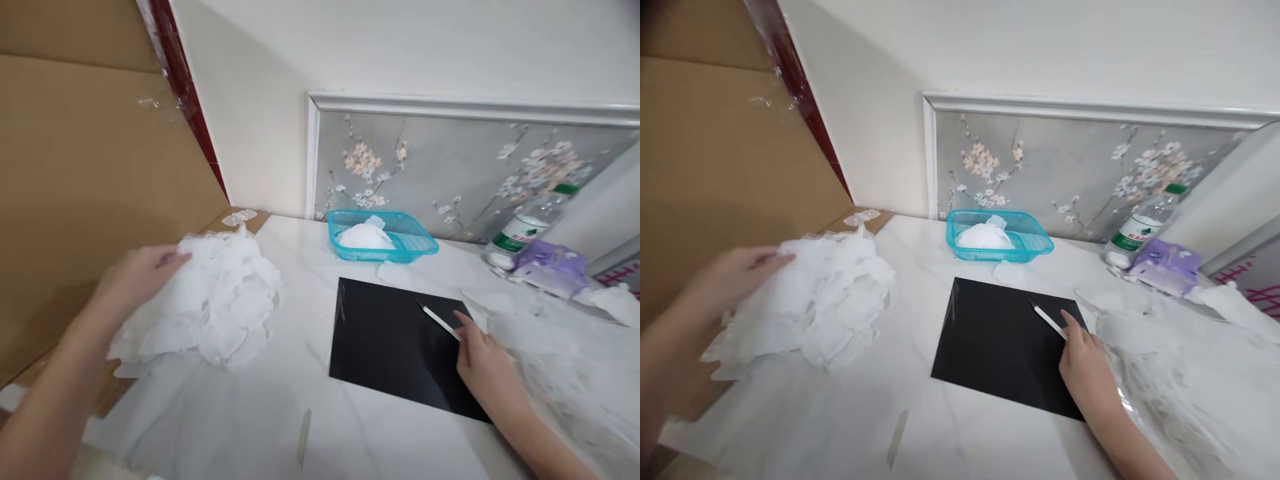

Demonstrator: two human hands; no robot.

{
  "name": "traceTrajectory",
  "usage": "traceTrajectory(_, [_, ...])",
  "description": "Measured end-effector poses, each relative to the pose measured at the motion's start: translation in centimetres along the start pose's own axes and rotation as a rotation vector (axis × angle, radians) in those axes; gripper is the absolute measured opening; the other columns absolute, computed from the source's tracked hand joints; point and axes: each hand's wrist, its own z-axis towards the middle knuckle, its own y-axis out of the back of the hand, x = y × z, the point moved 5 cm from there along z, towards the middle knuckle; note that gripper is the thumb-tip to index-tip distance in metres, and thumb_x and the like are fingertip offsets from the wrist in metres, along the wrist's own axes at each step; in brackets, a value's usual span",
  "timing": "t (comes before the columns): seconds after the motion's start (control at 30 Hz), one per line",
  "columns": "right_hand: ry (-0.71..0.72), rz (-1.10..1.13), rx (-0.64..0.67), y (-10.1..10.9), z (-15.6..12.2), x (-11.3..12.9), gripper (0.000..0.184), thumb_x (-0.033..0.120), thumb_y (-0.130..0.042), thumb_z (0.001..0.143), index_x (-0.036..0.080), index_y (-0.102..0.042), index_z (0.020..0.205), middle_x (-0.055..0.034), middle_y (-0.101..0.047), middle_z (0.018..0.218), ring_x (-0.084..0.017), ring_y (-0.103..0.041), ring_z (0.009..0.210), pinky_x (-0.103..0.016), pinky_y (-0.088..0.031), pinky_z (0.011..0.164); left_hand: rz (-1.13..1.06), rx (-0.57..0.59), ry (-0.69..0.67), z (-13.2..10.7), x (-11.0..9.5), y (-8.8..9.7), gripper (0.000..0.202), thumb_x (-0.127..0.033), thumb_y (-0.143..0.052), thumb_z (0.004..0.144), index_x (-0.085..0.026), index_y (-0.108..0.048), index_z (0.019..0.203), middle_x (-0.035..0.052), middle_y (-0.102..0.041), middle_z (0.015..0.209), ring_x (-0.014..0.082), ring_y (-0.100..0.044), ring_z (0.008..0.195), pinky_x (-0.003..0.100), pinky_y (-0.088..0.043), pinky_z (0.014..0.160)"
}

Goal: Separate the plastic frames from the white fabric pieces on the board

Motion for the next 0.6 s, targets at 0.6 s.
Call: traceTrajectory(0.6, [0.083, 0.036, 0.043, -0.6, -0.3, -0.9, 0.043, 0.041, -0.034, 0.091, 0.014, -0.063, 0.107, -0.0145, -0.062, 0.105, -0.031, -0.057, 0.095, -0.047, -0.048, 0.089, -0.079, -0.366, -0.126, 3.3, -7.0, 5.4, 0.058, -0.060, -0.045, 0.090, -0.013, -0.045, 0.055, -0.0052, -0.032, 0.051, 0.0046, -0.032, 0.054, 0.017, -0.027, 0.060])
